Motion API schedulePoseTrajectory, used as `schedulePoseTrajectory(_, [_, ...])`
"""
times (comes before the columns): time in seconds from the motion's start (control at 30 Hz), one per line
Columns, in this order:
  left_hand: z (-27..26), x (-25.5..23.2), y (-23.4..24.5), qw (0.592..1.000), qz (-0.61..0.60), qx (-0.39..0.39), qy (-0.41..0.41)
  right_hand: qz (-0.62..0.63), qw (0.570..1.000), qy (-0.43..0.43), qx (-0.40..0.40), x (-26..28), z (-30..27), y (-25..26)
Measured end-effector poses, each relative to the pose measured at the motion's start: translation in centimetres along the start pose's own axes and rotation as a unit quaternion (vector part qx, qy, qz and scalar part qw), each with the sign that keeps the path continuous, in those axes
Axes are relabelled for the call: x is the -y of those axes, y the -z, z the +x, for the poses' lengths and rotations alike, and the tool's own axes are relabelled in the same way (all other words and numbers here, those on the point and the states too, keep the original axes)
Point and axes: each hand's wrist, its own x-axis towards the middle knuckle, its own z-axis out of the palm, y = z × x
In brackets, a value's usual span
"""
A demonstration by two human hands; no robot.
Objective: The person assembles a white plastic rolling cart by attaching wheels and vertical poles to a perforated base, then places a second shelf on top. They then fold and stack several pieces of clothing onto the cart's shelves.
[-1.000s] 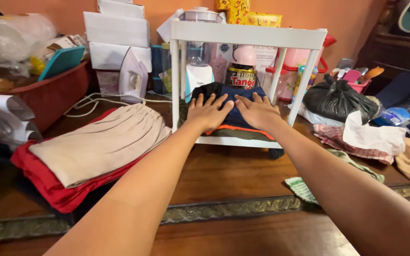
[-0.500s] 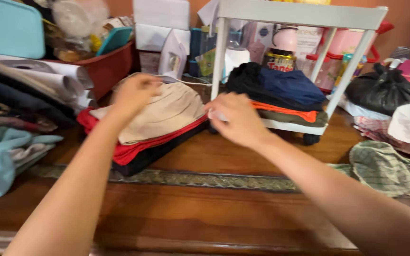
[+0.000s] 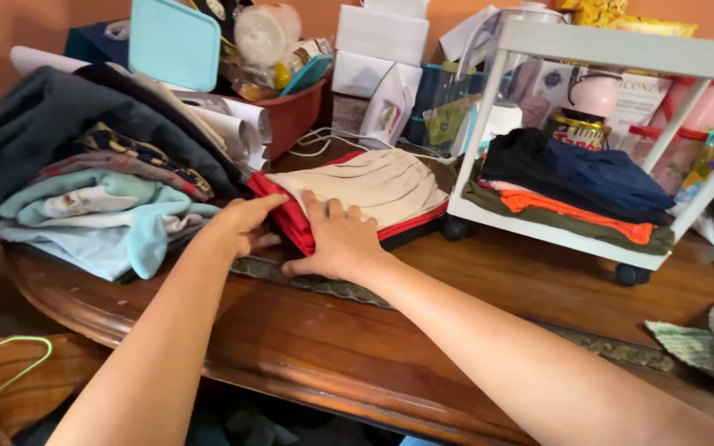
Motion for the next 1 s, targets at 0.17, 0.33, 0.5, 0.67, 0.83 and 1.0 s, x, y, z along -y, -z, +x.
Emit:
schedulePoseTrajectory(0.17, [-1.6, 0.1, -0.1, 0.986, -0.138, 0.080, -0.043, 0.012, 0.997, 0.031, -0.069, -0.9, 1.6, -0.7])
schedulePoseTrajectory(0.33, [-4.1, -0.7, 0.5, 0.958, -0.278, 0.053, 0.038, 0.090, 0.980, 0.150, -0.098, -5.5, 0.4, 0.9])
schedulePoseTrajectory(0.5, [-3.2, -0.1, 1.2, 0.933, -0.270, 0.228, 0.069, 0.233, 0.939, 0.253, -0.030, -10.9, -5.4, 3.2])
schedulePoseTrajectory(0.67, [-0.5, 0.8, 0.8, 0.971, -0.103, 0.177, 0.121, 0.363, 0.917, 0.164, 0.033, -17.6, -12.3, 4.2])
schedulePoseTrajectory(0.83, [0.6, -0.8, -4.2, 0.995, 0.083, 0.048, -0.041, 0.348, 0.926, 0.141, -0.032, -25.4, -16.7, 3.4])
schedulePoseTrajectory(1.0, [-0.8, -2.8, -8.6, 0.978, 0.134, 0.146, 0.063, 0.153, 0.961, 0.049, -0.225, -29.2, -19.6, 1.3])
